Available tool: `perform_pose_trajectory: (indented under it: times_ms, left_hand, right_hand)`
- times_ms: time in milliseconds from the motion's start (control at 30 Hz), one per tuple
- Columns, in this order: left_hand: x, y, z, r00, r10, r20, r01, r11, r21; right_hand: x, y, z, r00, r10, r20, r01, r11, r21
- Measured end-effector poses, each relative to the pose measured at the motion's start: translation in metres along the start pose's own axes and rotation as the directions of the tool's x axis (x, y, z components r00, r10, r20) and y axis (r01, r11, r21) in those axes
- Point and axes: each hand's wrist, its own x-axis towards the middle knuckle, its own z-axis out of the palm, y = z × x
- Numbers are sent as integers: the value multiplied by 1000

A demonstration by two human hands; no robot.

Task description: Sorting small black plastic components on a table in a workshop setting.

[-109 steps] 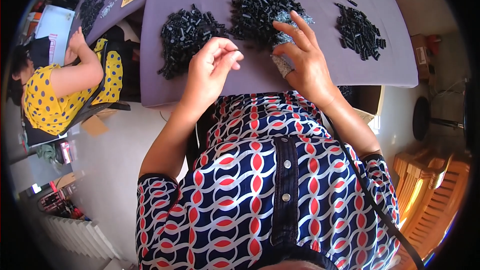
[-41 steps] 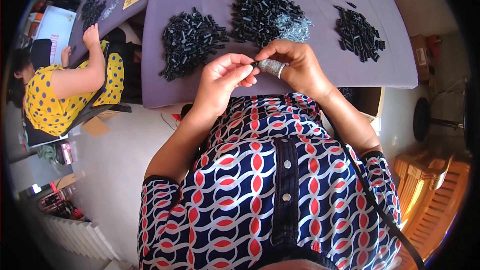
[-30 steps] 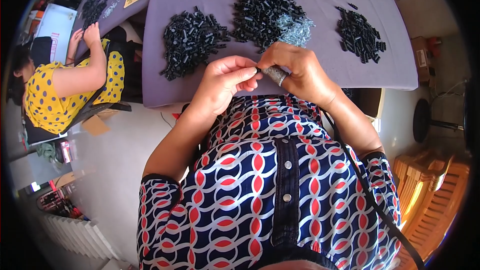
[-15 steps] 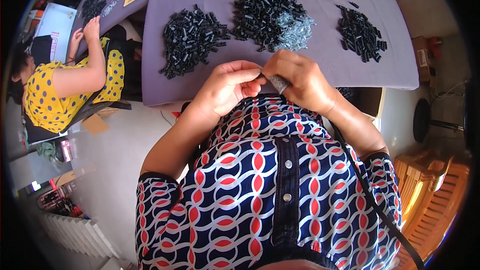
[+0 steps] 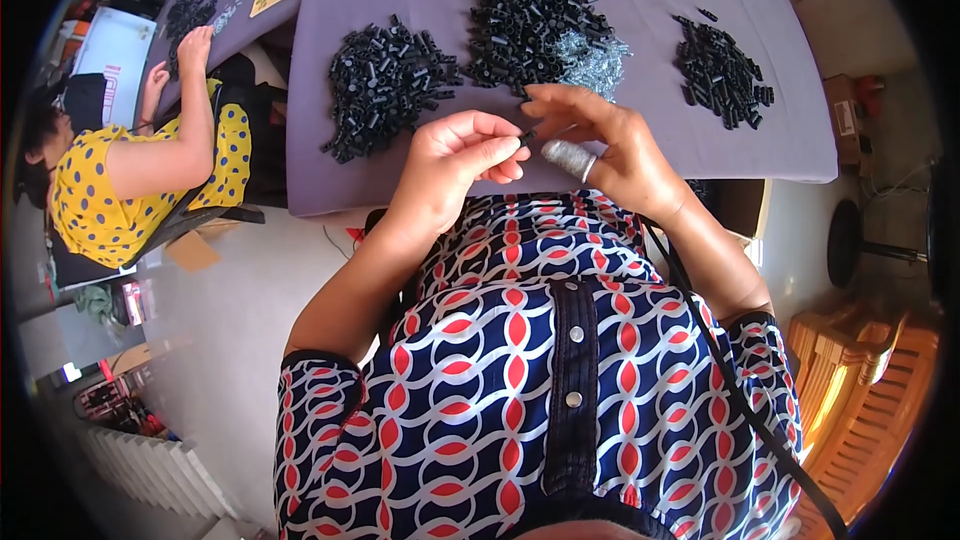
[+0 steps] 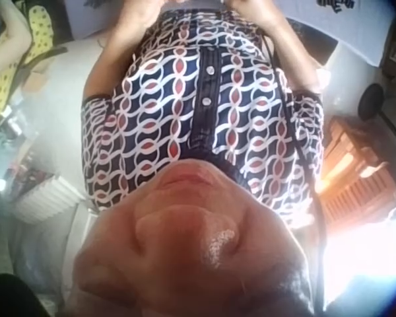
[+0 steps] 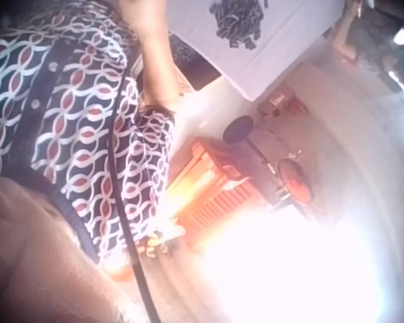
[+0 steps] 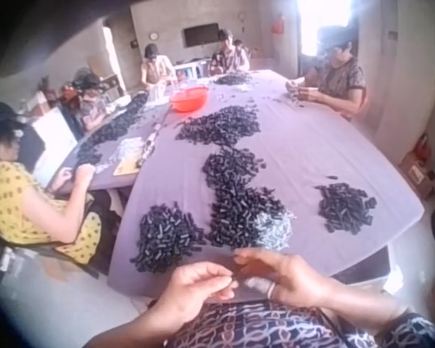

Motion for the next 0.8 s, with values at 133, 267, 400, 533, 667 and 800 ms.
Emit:
perform_pose_trajectory:
  times_ms: [133, 267, 400, 533, 667, 800]
  left_hand:
    - [-4, -1, 8, 987, 162, -17, -154, 959, 238]
    - [-8, -5, 16, 967, 255, -7, -239, 917, 318]
    - [-4, -1, 7, 1000, -1, 2, 1, 1000, -17]
    - [-1, -7, -6, 967, -134, 216, 196, 935, -297]
    - [-1, -2, 2, 995, -61, 82, 70, 992, -109]
    - [1, -2, 6, 1000, 3, 4, -2, 995, -101]
  right_hand:
    - [4, 2, -11, 991, -115, 75, 130, 963, -237]
    - [9, -3, -7, 965, -159, 211, 241, 858, -454]
    - [9, -2, 1, 948, -250, 195, 316, 802, -508]
    - [7, -2, 0, 912, -326, 249, 410, 743, -529]
    - [8, 9, -3, 933, -294, 207, 357, 826, -436]
    - [5, 0, -3, 978, -200, 58, 206, 889, -410]
